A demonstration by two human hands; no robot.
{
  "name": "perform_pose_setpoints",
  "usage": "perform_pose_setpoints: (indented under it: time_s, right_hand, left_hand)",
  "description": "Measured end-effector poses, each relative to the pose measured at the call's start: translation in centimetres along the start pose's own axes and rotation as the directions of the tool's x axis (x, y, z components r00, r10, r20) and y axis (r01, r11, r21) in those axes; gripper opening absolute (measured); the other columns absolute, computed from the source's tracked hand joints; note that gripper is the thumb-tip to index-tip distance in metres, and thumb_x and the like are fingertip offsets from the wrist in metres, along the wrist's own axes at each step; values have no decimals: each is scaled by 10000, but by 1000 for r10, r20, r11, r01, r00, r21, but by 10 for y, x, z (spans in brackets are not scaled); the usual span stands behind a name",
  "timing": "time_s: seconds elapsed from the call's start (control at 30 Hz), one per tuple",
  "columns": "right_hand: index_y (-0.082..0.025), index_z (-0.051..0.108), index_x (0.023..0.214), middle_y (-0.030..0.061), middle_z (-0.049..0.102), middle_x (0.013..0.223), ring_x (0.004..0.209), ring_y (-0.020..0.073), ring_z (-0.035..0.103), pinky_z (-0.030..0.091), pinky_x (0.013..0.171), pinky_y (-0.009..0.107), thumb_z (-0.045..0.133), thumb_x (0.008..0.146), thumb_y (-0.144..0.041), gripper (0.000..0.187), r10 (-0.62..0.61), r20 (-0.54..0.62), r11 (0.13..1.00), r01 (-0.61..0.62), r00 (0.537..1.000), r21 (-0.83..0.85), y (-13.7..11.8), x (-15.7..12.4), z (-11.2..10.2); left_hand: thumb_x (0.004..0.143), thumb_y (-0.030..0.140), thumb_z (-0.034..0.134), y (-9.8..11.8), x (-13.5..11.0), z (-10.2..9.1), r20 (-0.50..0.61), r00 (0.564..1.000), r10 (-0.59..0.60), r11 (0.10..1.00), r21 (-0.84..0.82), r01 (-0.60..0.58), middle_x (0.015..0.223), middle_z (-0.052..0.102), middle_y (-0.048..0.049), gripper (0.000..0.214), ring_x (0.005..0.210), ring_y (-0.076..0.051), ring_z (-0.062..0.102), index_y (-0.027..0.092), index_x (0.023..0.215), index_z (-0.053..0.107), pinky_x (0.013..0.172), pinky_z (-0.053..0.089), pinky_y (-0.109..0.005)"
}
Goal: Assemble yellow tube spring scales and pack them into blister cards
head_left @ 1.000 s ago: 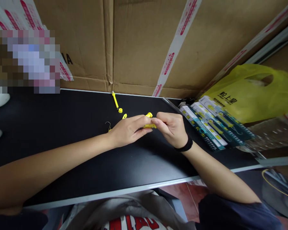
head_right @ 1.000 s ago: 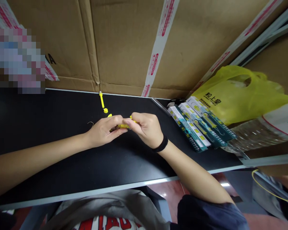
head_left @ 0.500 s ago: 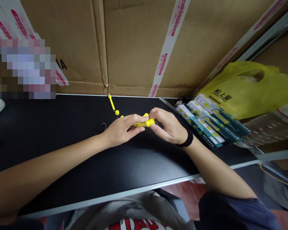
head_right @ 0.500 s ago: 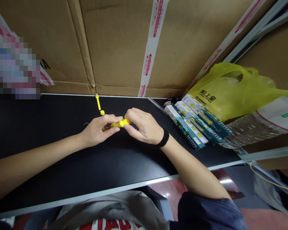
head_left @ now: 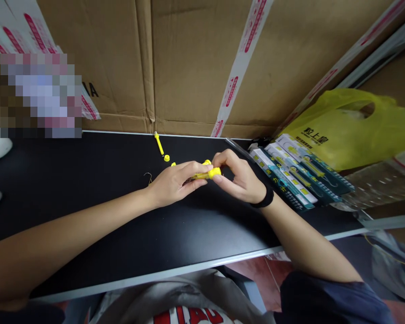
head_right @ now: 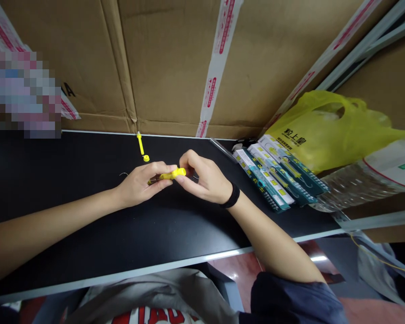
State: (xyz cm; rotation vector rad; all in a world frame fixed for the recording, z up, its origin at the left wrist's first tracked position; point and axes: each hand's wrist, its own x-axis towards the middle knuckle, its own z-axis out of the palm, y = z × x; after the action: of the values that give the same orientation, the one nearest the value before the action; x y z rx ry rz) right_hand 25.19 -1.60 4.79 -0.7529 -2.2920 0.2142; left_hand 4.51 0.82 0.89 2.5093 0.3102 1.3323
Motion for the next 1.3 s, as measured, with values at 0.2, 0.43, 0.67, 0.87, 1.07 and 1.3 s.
perform_pose_setpoints:
  time_s: [0.2,0.43,0.67,0.87,1.07,1.3]
  right_hand:
    - [-205,441,832,26,506,738,665,147,465,395,638,276,391,973,-302,179,-105,81,988,113,991,-106,0,1,-3]
    - [-194,367,590,-51,342,505,447,73,319,264,479,239,361,1000,-414,466,144,27,985,-146,989,92,-5,0,7]
    - [-197,462,857,28,504,747,656,149,471,393,624,283,426,954,-343,179,-71,-19,997,71,997,-29,5,-2,-2]
    - [-217,419,841,20,501,718,609,150,446,376,579,264,418,947,-281,124,-147,18,971,147,989,-190,4,-1,0]
    - [-223,330,644,-29,372,540,476,119,349,265,505,260,375,980,-364,367,-22,-10,956,18,1000,-292,-5,-1,9]
    - [-220,295,596,-23,344,515,475,117,320,248,511,275,367,968,-468,453,-1,-143,954,-42,990,-296,-10,-3,19]
  left_hand:
    - [932,208,541,-2,-2,0,-1,1000,22,999,27,-22,871,642,-10,239,723,-89,612,190,1169,520,639,471,-185]
    - [936,206,534,-2,-2,1,31,998,54,993,103,-57,863,653,-15,211,789,-109,648,181,1146,535,653,481,-182]
    - [938,217,531,0,0,-1,7,1000,-1,998,60,1,946,676,-47,228,847,-128,661,174,1161,516,653,491,-191]
    - [938,214,528,-2,-3,-1,6,999,38,998,56,-38,920,667,-41,236,849,-125,658,177,1170,512,672,496,-195]
    - [949,225,509,-2,-3,0,19,996,85,990,110,-86,851,646,-18,237,759,-107,636,187,1183,515,653,480,-190]
    - [960,246,488,-5,-5,-1,71,995,72,990,117,-79,857,642,-27,250,741,-110,619,194,1204,511,663,480,-202]
